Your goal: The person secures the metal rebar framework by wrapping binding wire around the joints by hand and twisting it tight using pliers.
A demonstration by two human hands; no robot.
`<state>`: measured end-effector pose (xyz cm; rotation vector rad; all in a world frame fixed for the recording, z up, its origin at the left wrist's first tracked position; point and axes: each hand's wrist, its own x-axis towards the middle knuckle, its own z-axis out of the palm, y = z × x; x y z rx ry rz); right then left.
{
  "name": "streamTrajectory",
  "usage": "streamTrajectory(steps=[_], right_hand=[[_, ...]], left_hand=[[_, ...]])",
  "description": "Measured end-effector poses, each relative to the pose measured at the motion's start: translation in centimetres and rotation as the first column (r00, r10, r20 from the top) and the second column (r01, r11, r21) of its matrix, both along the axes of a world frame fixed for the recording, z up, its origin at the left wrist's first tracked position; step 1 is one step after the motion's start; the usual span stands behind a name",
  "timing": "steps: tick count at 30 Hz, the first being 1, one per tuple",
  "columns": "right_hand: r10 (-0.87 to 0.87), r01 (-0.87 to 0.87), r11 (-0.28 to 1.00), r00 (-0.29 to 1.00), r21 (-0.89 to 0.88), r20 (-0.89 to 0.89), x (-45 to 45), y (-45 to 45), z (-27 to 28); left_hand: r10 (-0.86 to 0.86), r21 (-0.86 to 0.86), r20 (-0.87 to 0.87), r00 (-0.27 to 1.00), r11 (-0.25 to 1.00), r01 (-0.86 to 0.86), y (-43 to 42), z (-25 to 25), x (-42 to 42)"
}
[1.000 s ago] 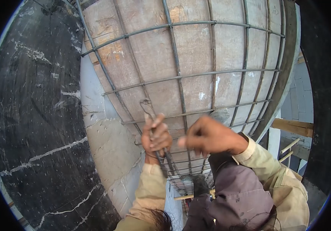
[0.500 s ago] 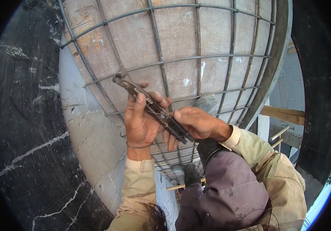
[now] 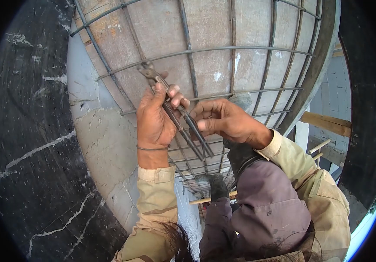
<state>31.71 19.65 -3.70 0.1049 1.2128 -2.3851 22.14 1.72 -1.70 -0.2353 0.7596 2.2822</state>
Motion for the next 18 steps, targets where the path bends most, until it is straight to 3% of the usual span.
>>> streamTrajectory(steps=[2,3,6,8,9,11,12,13,15,17,18], right_hand=[[0.032,-0.01,0.998,0.945,-0.068,0.325,0.0,0.2,0.1],[0.033,-0.013,0.998,0.945,-0.065,0.325,0.0,0.1,0.7],[0.053,-0.005,0.985,0.961,-0.175,0.27,0.3,-0.2,1.4],[0.079,-0.095,0.989,0.987,0.114,0.137,-0.2,0.1,0.0],[0.078,-0.094,0.989,0.988,0.116,0.136,-0.3,0.1,0.2],[0.211,-0.173,0.84,0.977,0.515,-0.015,-0.4,0.0,1.1],[0.223,-0.109,0.835,0.963,0.54,-0.15,-0.2,-0.1,0.6],[0.221,-0.111,0.834,0.965,0.541,-0.142,-0.1,-0.2,0.7],[0.245,-0.029,0.812,0.923,0.582,-0.296,-0.3,-0.5,1.3],[0.231,-0.019,0.762,0.942,0.647,-0.244,-0.4,-0.5,2.2],[0.164,-0.004,0.834,0.957,0.552,-0.241,-0.3,-0.7,1.6]], left_hand=[[0.163,-0.128,-0.149,0.975,0.975,-0.182,-0.1,-0.2,0.1],[0.166,-0.126,-0.149,0.975,0.975,-0.185,-0.2,-0.1,-0.2],[0.266,-0.103,-0.218,0.939,0.951,-0.293,-1.4,0.3,-1.2],[0.218,-0.142,-0.257,0.942,0.955,-0.26,-1.2,0.7,-1.2],[0.172,-0.176,-0.288,0.942,0.958,-0.229,-1.0,1.1,-1.1],[0.121,-0.237,-0.321,0.939,0.95,-0.204,-0.7,1.7,-0.9],[0.068,-0.304,-0.35,0.934,0.935,-0.182,-0.5,2.1,-0.7],[0.066,-0.303,-0.342,0.937,0.936,-0.177,-0.3,2.4,-0.7],[0.053,-0.34,-0.321,0.946,0.926,-0.167,-0.3,3.0,-0.7],[0.096,-0.345,-0.275,0.957,0.919,-0.191,-0.3,2.4,-1.1],[0.135,-0.341,-0.254,0.958,0.914,-0.22,-0.5,1.8,-1.5]])
